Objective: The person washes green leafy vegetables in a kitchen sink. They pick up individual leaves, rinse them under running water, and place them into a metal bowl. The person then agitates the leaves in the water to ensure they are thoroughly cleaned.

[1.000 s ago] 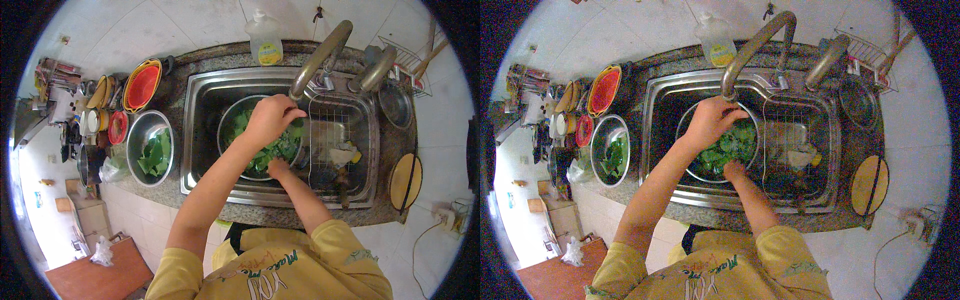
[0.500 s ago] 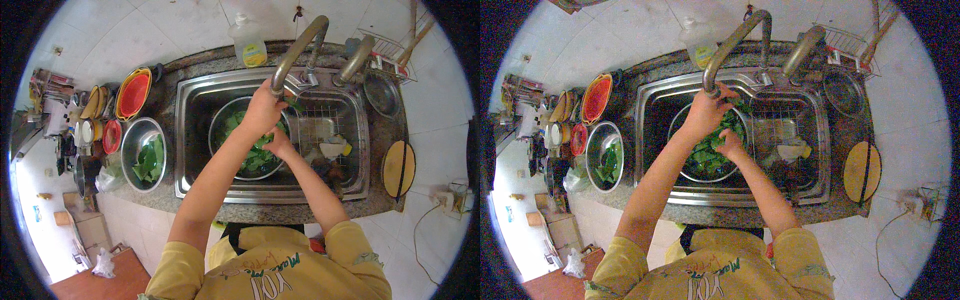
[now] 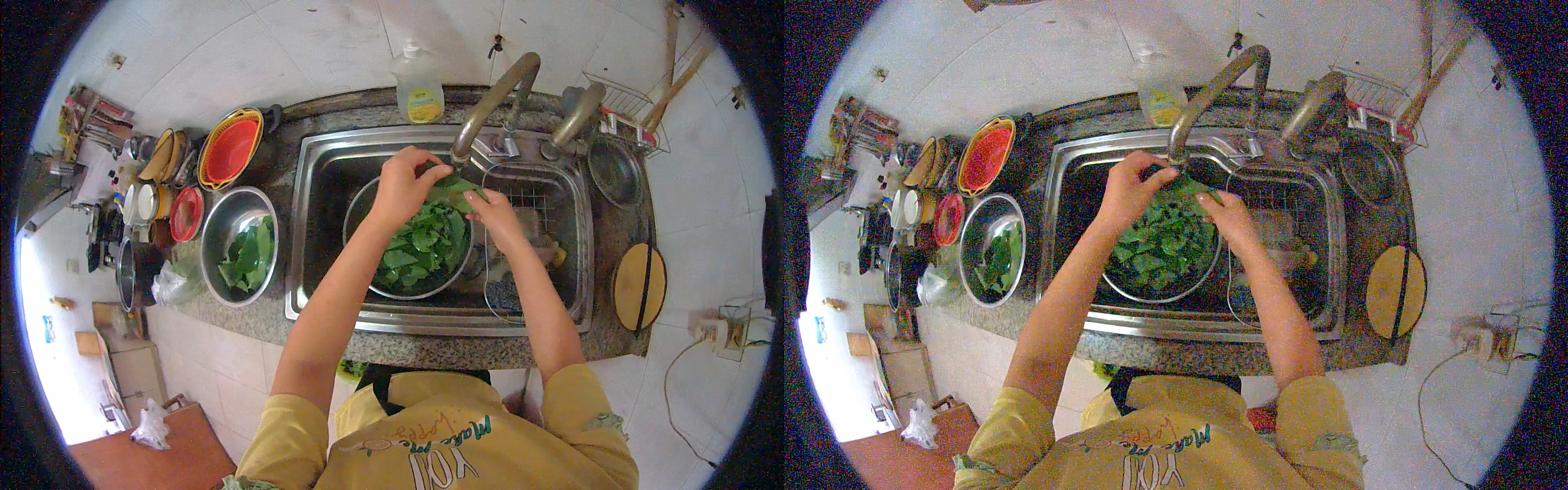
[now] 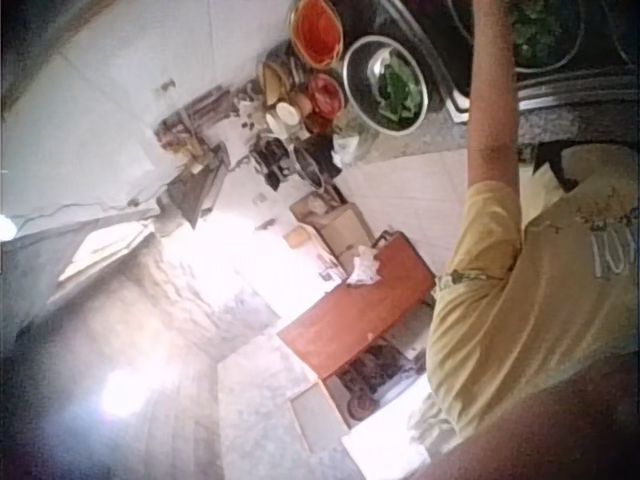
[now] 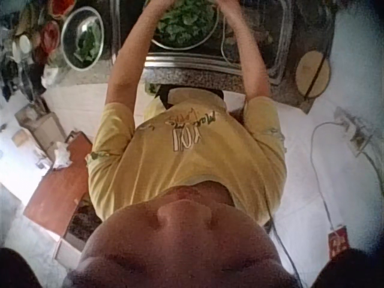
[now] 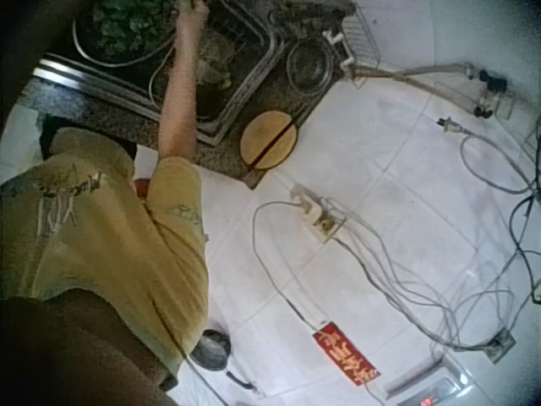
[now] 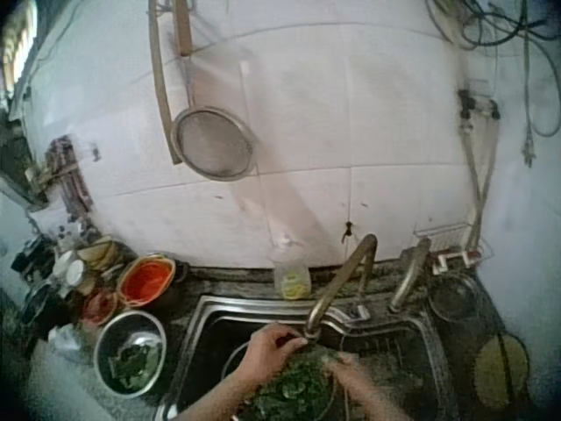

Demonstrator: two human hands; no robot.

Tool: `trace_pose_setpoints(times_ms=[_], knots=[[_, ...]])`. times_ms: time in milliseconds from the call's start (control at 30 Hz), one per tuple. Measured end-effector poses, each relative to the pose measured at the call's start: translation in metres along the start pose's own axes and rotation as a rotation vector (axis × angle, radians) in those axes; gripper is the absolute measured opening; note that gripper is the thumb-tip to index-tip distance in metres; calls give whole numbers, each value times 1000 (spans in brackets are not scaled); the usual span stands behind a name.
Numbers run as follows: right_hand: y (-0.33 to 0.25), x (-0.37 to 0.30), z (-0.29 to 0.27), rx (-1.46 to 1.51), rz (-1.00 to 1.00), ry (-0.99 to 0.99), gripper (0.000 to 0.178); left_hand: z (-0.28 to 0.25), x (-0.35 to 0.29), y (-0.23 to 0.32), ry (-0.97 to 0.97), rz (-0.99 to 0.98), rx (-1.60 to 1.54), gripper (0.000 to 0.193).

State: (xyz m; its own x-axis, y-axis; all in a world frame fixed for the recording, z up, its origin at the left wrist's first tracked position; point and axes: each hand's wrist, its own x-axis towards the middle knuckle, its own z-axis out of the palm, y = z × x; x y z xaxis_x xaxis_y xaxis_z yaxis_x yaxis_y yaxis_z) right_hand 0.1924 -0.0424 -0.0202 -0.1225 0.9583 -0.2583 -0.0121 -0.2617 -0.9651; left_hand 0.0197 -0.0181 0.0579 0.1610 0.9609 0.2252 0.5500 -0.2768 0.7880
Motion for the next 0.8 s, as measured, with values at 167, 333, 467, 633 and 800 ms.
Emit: trace_pose_setpoints(times_ms=[167,333,467,633,800], knots=[[-7,0,-1,95,37,39,21,9,-3,24,-22,124,112,28],[-5,0,-11,60,60,-13,21,23,-2,15,33,128,34,19],[-10,-6,-20,12,2,-46,23,19,-5,10,33,94,26,12],[-25,-10,-18,143,-19,-29,20,14,-11,-1,-89,150,291,17],[-36,-5,-7,-150,-107,70,17,19,-18,9,-124,192,80,27]])
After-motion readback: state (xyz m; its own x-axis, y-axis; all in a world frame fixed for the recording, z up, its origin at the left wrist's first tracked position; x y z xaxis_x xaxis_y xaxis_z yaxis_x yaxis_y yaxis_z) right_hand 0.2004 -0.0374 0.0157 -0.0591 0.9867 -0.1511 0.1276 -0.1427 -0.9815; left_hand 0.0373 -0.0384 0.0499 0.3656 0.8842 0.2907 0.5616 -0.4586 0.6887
